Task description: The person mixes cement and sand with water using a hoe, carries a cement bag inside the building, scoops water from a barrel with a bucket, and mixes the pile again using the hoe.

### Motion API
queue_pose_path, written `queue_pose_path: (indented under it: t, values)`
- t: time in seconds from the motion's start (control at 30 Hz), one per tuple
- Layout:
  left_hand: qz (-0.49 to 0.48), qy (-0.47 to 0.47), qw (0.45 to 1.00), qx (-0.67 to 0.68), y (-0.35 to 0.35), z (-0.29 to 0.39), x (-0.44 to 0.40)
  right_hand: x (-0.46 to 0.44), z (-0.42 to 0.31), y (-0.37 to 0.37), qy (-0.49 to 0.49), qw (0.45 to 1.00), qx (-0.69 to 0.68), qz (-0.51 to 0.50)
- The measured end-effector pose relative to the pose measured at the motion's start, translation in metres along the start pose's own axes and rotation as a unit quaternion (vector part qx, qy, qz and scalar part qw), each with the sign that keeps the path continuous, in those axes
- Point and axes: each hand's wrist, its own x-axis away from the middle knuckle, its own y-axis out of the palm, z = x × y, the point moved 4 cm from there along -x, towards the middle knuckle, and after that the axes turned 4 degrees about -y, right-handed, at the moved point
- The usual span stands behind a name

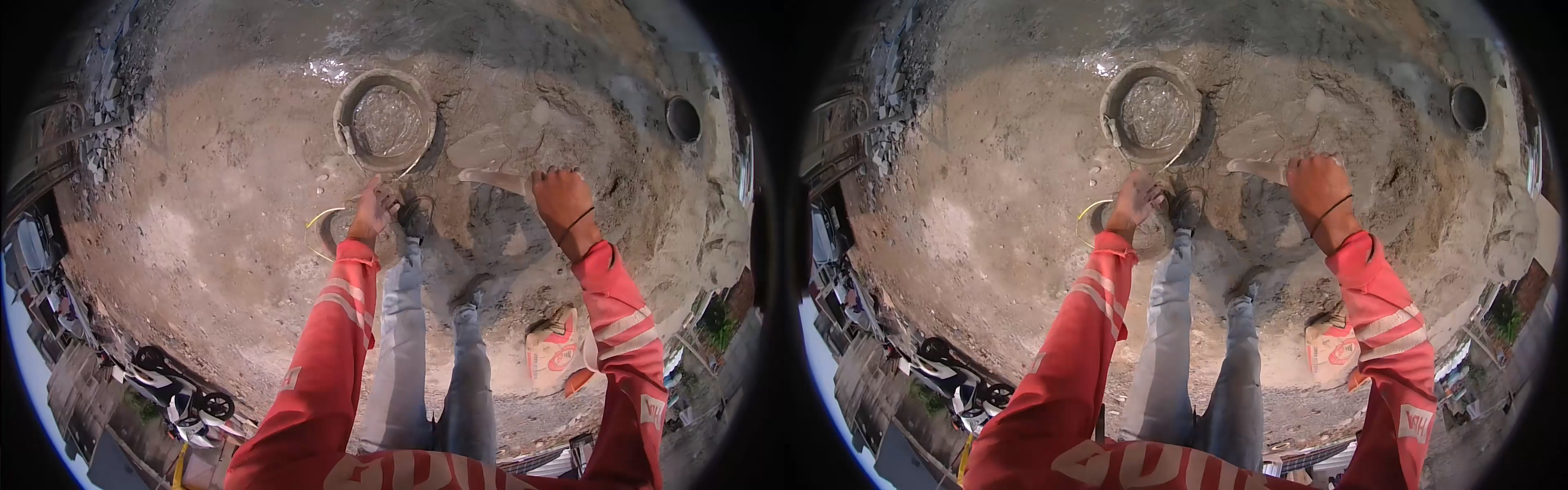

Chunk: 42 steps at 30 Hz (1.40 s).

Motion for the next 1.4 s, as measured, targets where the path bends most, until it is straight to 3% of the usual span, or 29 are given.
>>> queue_pose_path:
  t: [0.07,0.17,0.27,0.37,0.47,0.63,0.67,0.77,0.83,0.9,0.97,1.03,1.07,1.13,1.17,1.2,1.23,1.27,1.3,1.37,1.4]
  values:
    - [0.016,-0.019,0.997,0.069,0.043,-0.003,-0.031,0.018,0.003,0.003,0.019,0.999,0.035,-0.007]
    - [0.106,0.016,0.934,0.342,0.059,-0.024,-0.024,0.043,-0.002,0.004,0.049,0.996,0.04,-0.056]
    - [-0.002,0.135,0.956,0.262,0.103,0.065,0.033,0.038,0.002,0.015,0.102,0.993,0.006,-0.061]
    - [0.049,0.104,0.98,0.162,0.102,0.11,0.04,0.041,0.009,0.034,0.123,0.985,-0.079,-0.088]
    - [0.044,0.094,0.989,0.106,0.045,0.136,0.058,0.058,0.012,0.061,0.141,0.969,-0.138,-0.151]
    - [0.027,0.084,0.994,-0.058,-0.01,0.171,0.108,0.12,0.004,0.094,0.184,0.948,-0.191,-0.174]
    - [0.011,0.097,0.991,-0.095,-0.022,0.191,0.116,0.119,-0.006,0.097,0.19,0.946,-0.205,-0.165]
    - [0.106,0.123,0.964,-0.212,-0.033,0.211,0.124,0.115,-0.022,0.087,0.244,0.922,-0.259,-0.154]
    - [0.08,0.151,0.942,-0.289,-0.057,0.208,0.088,0.114,-0.04,0.096,0.268,0.919,-0.261,-0.127]
    - [0.094,0.228,0.891,-0.38,-0.1,0.199,0.029,0.11,-0.043,0.101,0.302,0.903,-0.281,-0.12]
    - [0.11,0.228,0.852,-0.459,-0.169,0.198,-0.011,0.114,-0.045,0.101,0.337,0.873,-0.324,-0.139]
    - [0.188,0.245,0.769,-0.559,-0.174,0.177,0.022,0.13,-0.049,0.109,0.345,0.864,-0.338,-0.141]
    - [0.229,0.263,0.717,-0.604,-0.167,0.175,0.048,0.129,-0.047,0.111,0.348,0.86,-0.35,-0.132]
    - [0.176,0.361,0.496,-0.769,-0.132,0.126,0.114,0.148,-0.042,0.112,0.339,0.862,-0.363,-0.106]
    - [0.056,0.37,0.534,-0.758,-0.11,0.094,0.148,0.158,-0.041,0.12,0.334,0.863,-0.37,-0.088]
    - [-0.011,0.273,0.605,-0.748,-0.063,0.046,0.203,0.171,-0.039,0.127,0.331,0.864,-0.374,-0.071]
    - [-0.067,0.199,0.632,-0.746,-0.065,0.007,0.228,0.183,-0.04,0.136,0.315,0.872,-0.371,-0.055]
    - [-0.061,0.091,0.634,-0.766,-0.066,-0.035,0.257,0.193,-0.041,0.147,0.303,0.879,-0.366,-0.036]
    - [-0.118,0.053,0.594,-0.794,-0.057,-0.079,0.3,0.204,-0.044,0.154,0.293,0.885,-0.36,-0.021]
    - [-0.069,-0.009,0.419,-0.905,-0.072,-0.148,0.366,0.231,-0.057,0.16,0.306,0.869,-0.387,-0.02]
    - [-0.019,0.053,0.445,-0.894,-0.061,-0.17,0.393,0.248,-0.067,0.161,0.316,0.859,-0.403,-0.02]
